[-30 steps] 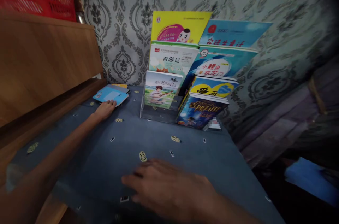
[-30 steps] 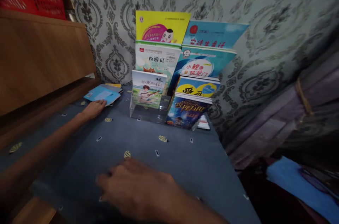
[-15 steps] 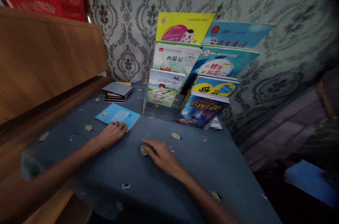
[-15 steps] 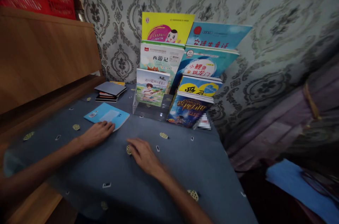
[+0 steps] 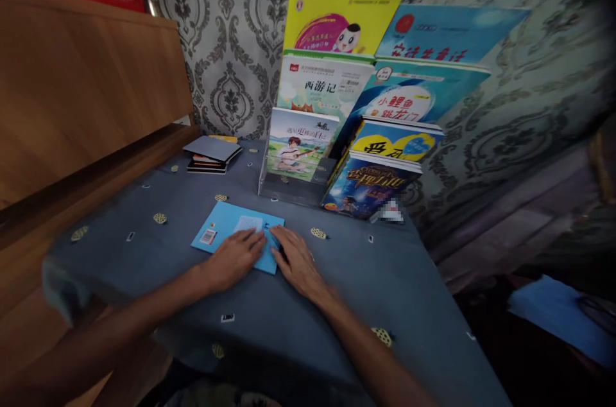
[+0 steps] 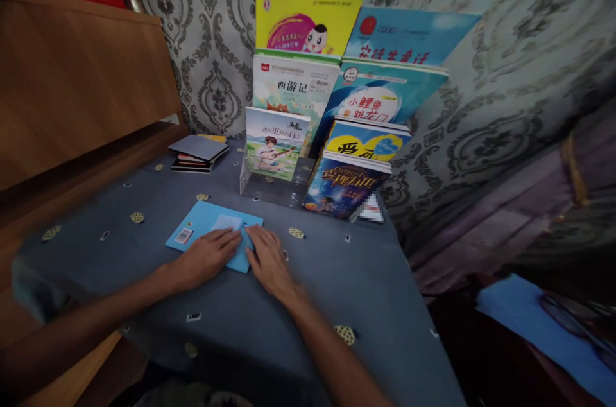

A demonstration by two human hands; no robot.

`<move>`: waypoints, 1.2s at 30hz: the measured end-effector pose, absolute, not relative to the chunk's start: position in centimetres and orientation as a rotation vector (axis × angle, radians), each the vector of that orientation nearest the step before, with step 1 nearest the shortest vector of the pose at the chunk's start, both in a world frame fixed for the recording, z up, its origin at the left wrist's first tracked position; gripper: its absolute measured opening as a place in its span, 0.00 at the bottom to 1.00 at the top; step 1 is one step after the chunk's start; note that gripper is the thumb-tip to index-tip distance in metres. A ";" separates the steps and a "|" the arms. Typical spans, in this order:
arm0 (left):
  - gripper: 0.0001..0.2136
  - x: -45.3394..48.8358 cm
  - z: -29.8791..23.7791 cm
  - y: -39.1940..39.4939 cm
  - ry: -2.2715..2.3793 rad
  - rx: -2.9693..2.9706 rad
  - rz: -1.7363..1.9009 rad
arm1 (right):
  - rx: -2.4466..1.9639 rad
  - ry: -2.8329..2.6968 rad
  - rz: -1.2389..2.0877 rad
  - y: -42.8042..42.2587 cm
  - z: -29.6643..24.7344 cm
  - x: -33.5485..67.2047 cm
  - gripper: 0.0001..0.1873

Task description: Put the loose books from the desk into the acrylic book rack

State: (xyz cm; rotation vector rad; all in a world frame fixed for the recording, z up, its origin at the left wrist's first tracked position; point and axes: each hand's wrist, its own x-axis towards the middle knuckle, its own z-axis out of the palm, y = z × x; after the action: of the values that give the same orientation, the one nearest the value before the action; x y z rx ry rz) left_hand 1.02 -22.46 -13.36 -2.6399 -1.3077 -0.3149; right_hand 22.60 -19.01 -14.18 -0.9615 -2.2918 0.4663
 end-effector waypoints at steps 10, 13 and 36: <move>0.20 -7.5 -11.7 -18.3 -2.025 -2.362 -0.322 | -1.100 -2.459 0.420 -18.9 -12.7 21.6 0.22; 0.20 -7.3 -12.0 -18.3 -2.024 -2.336 -0.317 | -1.077 -2.555 0.404 -18.7 -11.4 19.3 0.22; 0.25 -6.3 -11.3 -21.7 -1.572 -2.575 -0.240 | -1.250 -2.368 0.317 -16.8 -12.5 21.0 0.19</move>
State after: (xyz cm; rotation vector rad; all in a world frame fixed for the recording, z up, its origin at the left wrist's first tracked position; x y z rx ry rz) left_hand -6.28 -21.68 -11.33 -2.5750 -1.5717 -0.2395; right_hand 21.04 -16.78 -12.52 -1.2503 -2.3678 0.3173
